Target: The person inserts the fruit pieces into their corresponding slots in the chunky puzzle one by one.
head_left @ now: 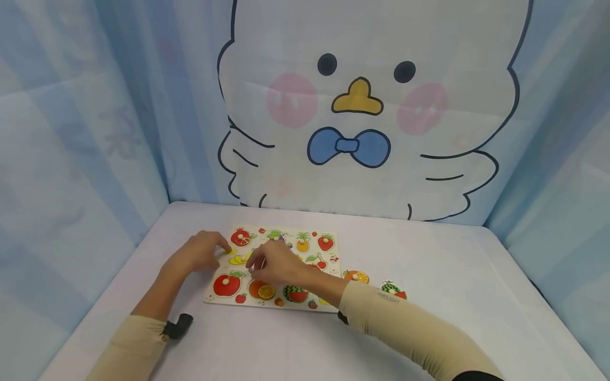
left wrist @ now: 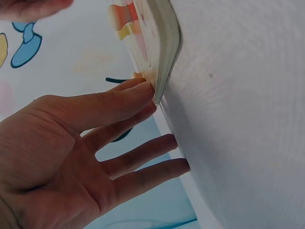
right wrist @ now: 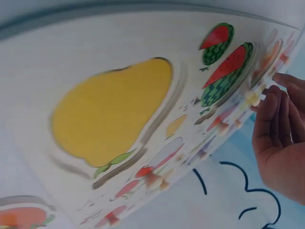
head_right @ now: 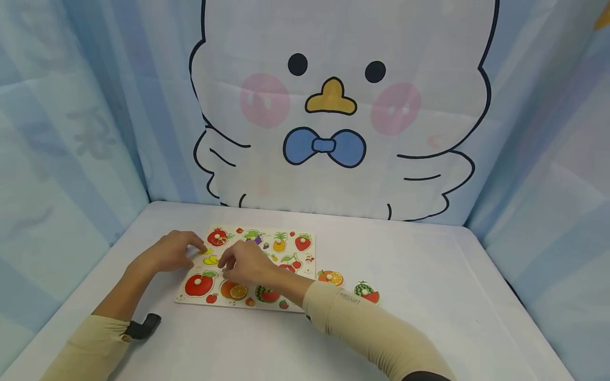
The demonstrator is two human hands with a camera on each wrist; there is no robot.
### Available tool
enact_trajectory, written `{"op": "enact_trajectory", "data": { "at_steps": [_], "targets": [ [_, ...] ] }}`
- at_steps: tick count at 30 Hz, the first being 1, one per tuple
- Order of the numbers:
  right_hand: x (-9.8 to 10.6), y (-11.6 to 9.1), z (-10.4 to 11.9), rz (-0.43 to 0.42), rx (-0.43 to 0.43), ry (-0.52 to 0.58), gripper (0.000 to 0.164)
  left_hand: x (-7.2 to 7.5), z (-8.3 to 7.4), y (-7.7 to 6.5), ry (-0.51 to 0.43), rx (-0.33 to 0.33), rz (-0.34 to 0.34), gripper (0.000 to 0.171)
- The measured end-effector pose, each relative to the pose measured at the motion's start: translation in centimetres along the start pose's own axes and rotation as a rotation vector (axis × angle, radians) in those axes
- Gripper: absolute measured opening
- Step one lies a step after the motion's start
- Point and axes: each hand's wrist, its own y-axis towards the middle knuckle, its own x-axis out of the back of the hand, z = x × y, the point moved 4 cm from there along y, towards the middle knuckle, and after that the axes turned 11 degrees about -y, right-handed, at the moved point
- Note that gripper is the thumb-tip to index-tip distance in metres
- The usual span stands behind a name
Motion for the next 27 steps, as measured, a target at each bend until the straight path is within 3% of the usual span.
{"op": "enact_trajectory", "data": {
  "at_steps": [16,27],
  "targets": [
    [3.9,-6.3,-5.7,-0.064,-0.145,-0.032,0.012,-0.1,-0.4,-0.4,0.004,-0.009,-0.002,0.042],
    [6.1,-10.1,-10.2,-0.079,-0.301,-0.068,0.013,-0.2,-0.3,-0.3,-0.006,0.008,0.003,0.042]
  ]
}}
